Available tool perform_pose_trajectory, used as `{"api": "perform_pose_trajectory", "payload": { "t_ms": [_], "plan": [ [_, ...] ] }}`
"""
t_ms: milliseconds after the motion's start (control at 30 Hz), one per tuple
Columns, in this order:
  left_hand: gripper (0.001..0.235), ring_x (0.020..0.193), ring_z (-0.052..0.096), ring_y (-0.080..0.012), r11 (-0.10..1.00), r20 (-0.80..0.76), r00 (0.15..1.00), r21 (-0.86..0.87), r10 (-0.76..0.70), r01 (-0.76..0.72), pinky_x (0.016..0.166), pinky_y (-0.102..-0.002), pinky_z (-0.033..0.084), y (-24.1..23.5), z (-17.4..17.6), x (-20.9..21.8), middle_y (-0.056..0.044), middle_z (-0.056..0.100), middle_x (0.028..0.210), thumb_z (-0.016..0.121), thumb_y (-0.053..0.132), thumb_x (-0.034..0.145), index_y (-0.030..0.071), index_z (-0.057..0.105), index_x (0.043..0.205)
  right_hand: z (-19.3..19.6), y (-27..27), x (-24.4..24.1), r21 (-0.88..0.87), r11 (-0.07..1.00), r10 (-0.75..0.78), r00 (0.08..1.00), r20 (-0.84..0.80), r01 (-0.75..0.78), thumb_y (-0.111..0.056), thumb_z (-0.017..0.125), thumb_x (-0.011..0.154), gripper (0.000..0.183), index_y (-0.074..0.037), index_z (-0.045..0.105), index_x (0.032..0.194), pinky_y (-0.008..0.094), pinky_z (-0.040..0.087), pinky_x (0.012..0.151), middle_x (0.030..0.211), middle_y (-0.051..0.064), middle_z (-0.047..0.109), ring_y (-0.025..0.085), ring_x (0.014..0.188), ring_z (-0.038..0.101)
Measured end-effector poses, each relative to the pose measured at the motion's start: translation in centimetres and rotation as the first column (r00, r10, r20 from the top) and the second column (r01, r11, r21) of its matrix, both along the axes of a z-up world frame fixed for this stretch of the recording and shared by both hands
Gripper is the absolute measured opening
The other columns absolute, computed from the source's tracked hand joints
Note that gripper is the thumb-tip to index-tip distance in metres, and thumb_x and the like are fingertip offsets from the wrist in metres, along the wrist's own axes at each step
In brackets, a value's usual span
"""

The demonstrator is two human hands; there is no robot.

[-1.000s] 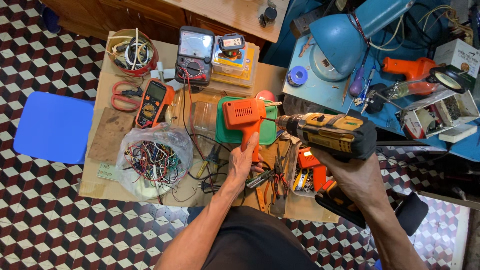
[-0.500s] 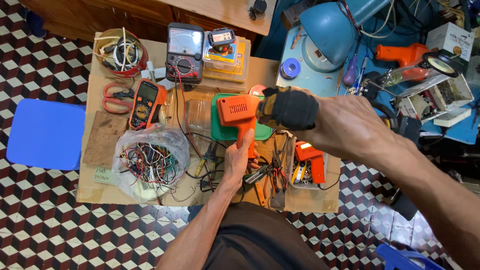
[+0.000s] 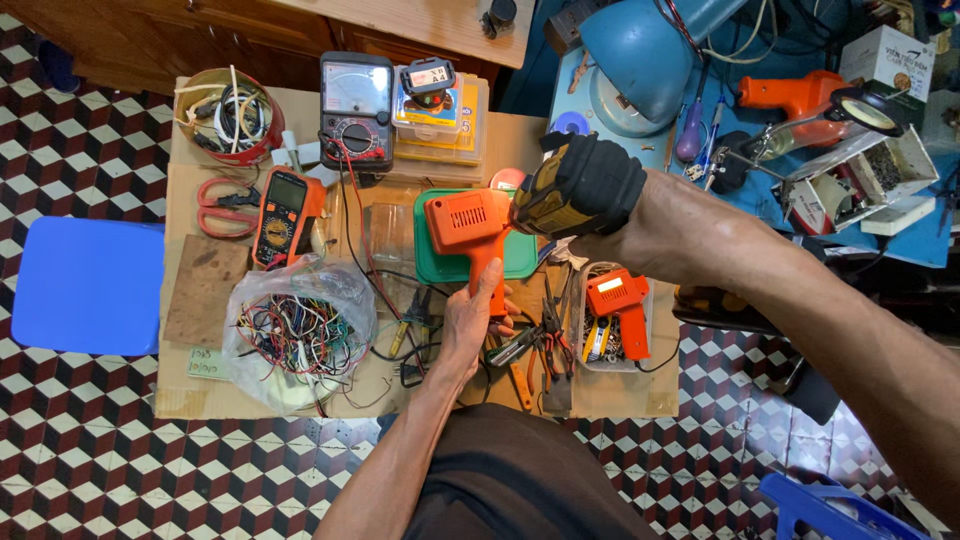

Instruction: The person disassembles an orange handheld electrical device using a cordless drill to remove screws, then inspects the internal components and wiring. The device is opened, examined, and partially reassembled on a cluttered workbench.

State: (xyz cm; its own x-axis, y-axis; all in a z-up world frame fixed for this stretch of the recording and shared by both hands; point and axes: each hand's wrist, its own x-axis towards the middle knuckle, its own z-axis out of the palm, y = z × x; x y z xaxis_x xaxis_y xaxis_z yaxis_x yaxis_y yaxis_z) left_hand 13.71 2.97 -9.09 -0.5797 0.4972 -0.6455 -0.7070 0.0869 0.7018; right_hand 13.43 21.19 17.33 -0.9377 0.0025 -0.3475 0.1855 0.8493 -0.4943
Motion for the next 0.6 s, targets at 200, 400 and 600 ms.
{"api": "perform_pose_trajectory", "payload": {
  "t_ms": [200,400,600],
  "plan": [
    [0.082,0.058,0.066,-0.0149,1.000,-0.007,1.000,-0.005,-0.025,0.025,0.050,-0.027,0.061,-0.1,-0.6,0.1,-0.015,0.070,0.077,0.059,0.075,0.082,-0.004,0.067,0.100,-0.1,0.1,0.2,0.051,0.995,-0.096,0.984,0.153,0.089,-0.028,0.077,0.083,0.042,-0.020,0.070,0.123,0.040,0.057,0.077,0.097,0.008,0.077,0.023,0.088,0.074],
    [0.080,0.058,0.070,-0.0152,0.998,-0.029,0.998,-0.032,-0.048,0.047,0.051,-0.026,0.062,-0.2,0.1,0.0,-0.016,0.072,0.078,0.056,0.072,0.083,-0.004,0.068,0.104,0.4,-0.4,0.6,0.100,0.982,-0.175,0.967,0.183,0.159,-0.036,0.079,0.084,0.045,-0.023,0.070,0.126,0.040,0.058,0.078,0.098,0.007,0.078,0.022,0.091,0.075],
    [0.058,0.069,0.073,-0.0185,0.729,-0.355,0.752,-0.642,-0.556,0.236,0.067,-0.037,0.059,-4.1,4.8,-1.6,-0.008,0.077,0.077,0.064,0.062,0.089,0.008,0.075,0.109,0.5,-0.6,0.8,0.081,0.982,-0.180,0.971,0.159,0.169,-0.037,0.079,0.082,0.048,-0.023,0.070,0.126,0.040,0.057,0.080,0.099,0.007,0.077,0.022,0.092,0.074]
  ]
}}
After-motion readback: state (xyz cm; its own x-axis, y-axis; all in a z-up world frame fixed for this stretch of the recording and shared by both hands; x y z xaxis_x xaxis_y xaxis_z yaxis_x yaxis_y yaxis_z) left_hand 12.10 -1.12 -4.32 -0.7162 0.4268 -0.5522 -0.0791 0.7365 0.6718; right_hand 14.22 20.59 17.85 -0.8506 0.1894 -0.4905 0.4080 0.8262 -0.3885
